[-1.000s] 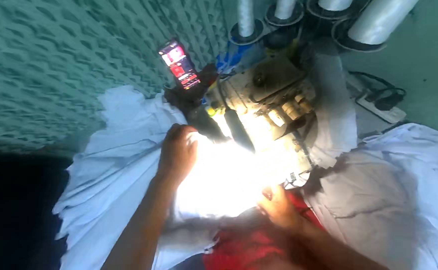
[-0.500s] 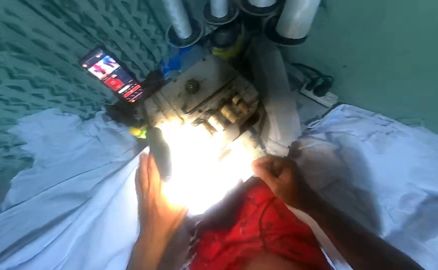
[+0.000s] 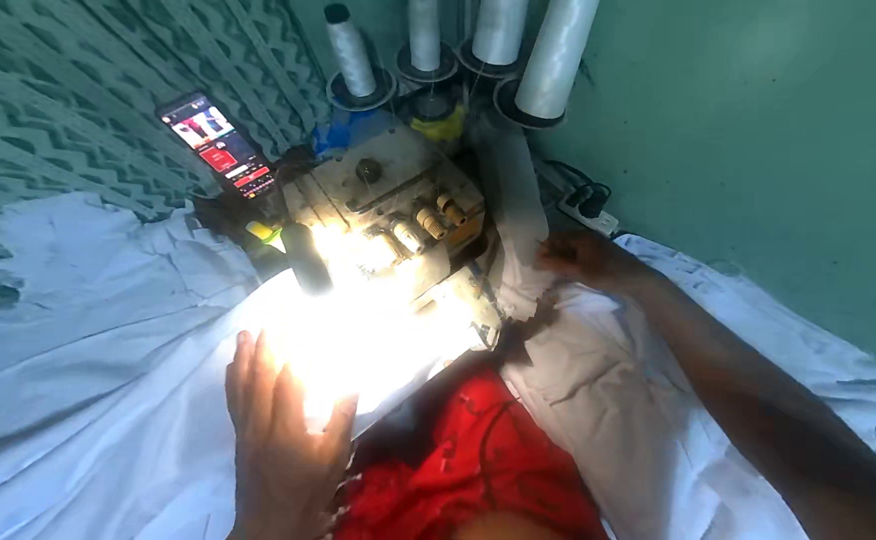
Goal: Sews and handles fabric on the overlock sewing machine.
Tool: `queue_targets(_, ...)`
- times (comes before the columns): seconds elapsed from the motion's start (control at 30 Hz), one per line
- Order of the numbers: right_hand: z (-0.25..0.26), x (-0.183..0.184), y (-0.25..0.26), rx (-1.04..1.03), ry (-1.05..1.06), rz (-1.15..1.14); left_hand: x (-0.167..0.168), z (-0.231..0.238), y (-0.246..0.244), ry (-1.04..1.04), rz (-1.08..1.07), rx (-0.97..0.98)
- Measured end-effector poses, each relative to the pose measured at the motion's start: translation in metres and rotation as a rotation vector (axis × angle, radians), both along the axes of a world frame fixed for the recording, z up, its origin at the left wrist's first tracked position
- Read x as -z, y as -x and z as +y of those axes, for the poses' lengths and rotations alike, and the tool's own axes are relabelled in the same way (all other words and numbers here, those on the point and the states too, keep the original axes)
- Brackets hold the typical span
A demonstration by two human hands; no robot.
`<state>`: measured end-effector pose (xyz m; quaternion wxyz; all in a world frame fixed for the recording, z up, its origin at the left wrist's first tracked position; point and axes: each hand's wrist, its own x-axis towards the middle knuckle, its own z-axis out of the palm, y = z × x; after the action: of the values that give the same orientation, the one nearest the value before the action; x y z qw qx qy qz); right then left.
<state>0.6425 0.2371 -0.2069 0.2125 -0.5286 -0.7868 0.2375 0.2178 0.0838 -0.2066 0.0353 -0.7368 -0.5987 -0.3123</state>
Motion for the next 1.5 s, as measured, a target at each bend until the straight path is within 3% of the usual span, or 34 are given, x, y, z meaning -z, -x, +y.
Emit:
queue_targets(0.1,0.006,-0.03,0.011,0.185,-0.566,-0.082,-0.012,-0.004,-0.045,-0.019,-0.169,0.104)
queue_targets(0.17,0.0,-0.053,0.026,0.218,-0.725,-0.047,-0.008,0.006,-0.076,0.134,-0.414,0.327)
queue_targets(0.27,-0.025,-0.05,0.042,0.134,-0.611,-0.145,0.006,0.041,-0.123,0.649,-0.944,0.614)
queue_targets(0.33,-0.048,-0.026,0.048,0.09,-0.503,-0.204,0.01,0.069,-0.152,0.975,-1.23,0.632)
queue_targets(0.4,-0.083,0.003,0.052,0.034,-0.434,-0.217,0.009,0.09,-0.175,1.176,-1.352,0.545)
queue_targets(0.47,-0.123,0.026,0.067,-0.001,-0.406,-0.169,0.014,0.107,-0.191,1.206,-1.345,0.433)
queue_targets(0.6,-0.186,0.054,0.101,-0.084,-0.331,0.034,0.017,0.126,-0.205,1.184,-1.416,0.362)
queue_targets(0.7,-0.198,0.057,0.109,-0.069,-0.288,0.19,0.022,0.128,-0.198,1.088,-1.194,0.333)
queue_targets(0.83,-0.17,0.032,0.085,0.053,-0.12,0.406,0.026,0.102,-0.164,0.881,-0.815,0.221)
queue_targets(0.97,-0.138,0.0,0.069,0.184,0.082,0.603,0.025,0.037,-0.137,0.554,-0.865,0.218)
queue_targets(1.07,-0.119,-0.01,0.071,0.197,0.225,0.732,0.015,0.016,-0.146,0.455,-1.025,0.448)
queue_targets(1.17,-0.107,-0.017,0.074,0.178,0.386,0.838,0.006,0.022,-0.16,0.355,-1.008,0.632)
queue_targets(1.33,-0.093,-0.03,0.061,0.203,0.663,1.053,-0.011,0.038,-0.172,0.171,-0.78,0.546)
queue_targets(1.43,-0.078,-0.045,0.058,0.22,0.656,1.034,-0.024,0.052,-0.183,0.098,-0.741,0.444)
queue_targets(1.5,-0.062,-0.061,0.053,0.257,0.542,0.965,-0.033,0.065,-0.191,0.099,-0.753,0.374)
